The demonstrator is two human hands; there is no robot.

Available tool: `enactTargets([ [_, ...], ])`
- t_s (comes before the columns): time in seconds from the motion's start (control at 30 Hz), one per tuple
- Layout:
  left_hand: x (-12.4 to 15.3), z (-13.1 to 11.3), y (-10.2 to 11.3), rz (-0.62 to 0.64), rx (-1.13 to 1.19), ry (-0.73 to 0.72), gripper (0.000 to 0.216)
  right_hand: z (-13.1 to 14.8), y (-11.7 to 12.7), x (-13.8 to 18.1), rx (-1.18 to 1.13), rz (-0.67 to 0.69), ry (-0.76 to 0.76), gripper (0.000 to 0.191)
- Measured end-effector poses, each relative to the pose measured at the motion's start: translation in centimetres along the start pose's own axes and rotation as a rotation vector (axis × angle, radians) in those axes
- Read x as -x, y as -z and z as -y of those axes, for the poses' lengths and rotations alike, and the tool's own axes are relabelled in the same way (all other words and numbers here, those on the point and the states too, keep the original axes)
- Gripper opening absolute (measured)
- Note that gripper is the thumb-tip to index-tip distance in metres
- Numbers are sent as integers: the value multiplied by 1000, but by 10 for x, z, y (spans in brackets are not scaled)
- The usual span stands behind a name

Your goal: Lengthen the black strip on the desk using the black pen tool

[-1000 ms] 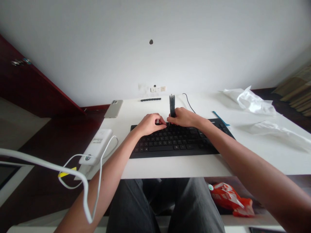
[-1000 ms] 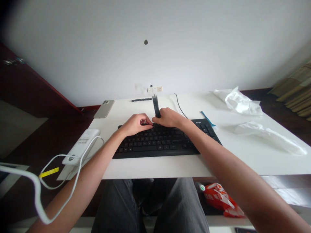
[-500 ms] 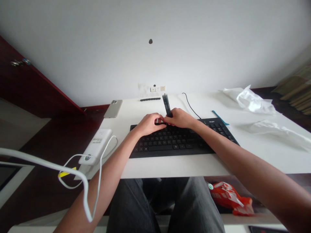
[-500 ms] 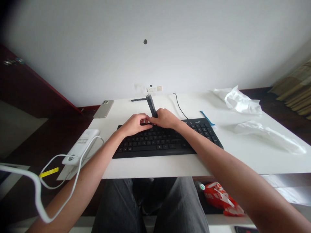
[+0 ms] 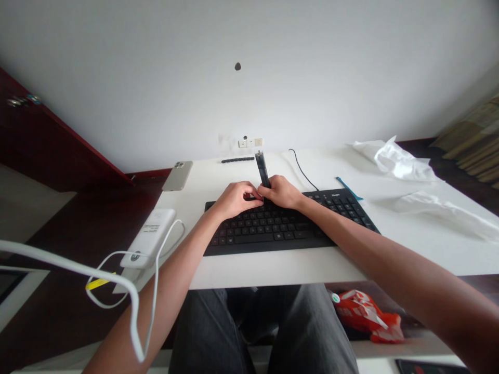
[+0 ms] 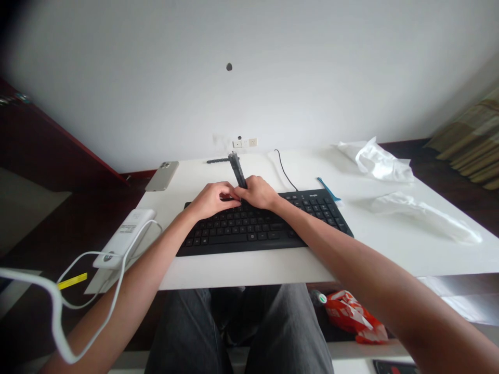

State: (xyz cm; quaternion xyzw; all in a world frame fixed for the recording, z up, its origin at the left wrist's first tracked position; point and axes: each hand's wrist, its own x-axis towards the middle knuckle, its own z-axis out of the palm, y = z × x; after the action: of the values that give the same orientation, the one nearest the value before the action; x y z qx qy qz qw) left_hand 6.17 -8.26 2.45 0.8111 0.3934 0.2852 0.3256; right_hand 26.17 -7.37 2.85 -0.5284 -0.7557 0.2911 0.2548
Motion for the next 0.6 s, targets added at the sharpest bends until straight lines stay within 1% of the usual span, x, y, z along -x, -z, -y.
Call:
enactTargets([
  [0.17,1,0,-1,2,3,6,10,0,-1,-1,2,-16,-27,35],
  [0.37,1,-1,-2,-6,-82,35,16,-1,-3,-2,-24,-18,-49,33],
  [0.43,1,-2,-2,-12,-91,36,15,-1,-2,-3,-79,-31,-67,32],
  [0.53,1,-1,-2,-14,-70,35,15,-1,1,-5,-240,-87,-97,33],
  [0.6,1,0,-3,-5,-45,39,16,-1,3,-6,-283,-81,-89,34],
])
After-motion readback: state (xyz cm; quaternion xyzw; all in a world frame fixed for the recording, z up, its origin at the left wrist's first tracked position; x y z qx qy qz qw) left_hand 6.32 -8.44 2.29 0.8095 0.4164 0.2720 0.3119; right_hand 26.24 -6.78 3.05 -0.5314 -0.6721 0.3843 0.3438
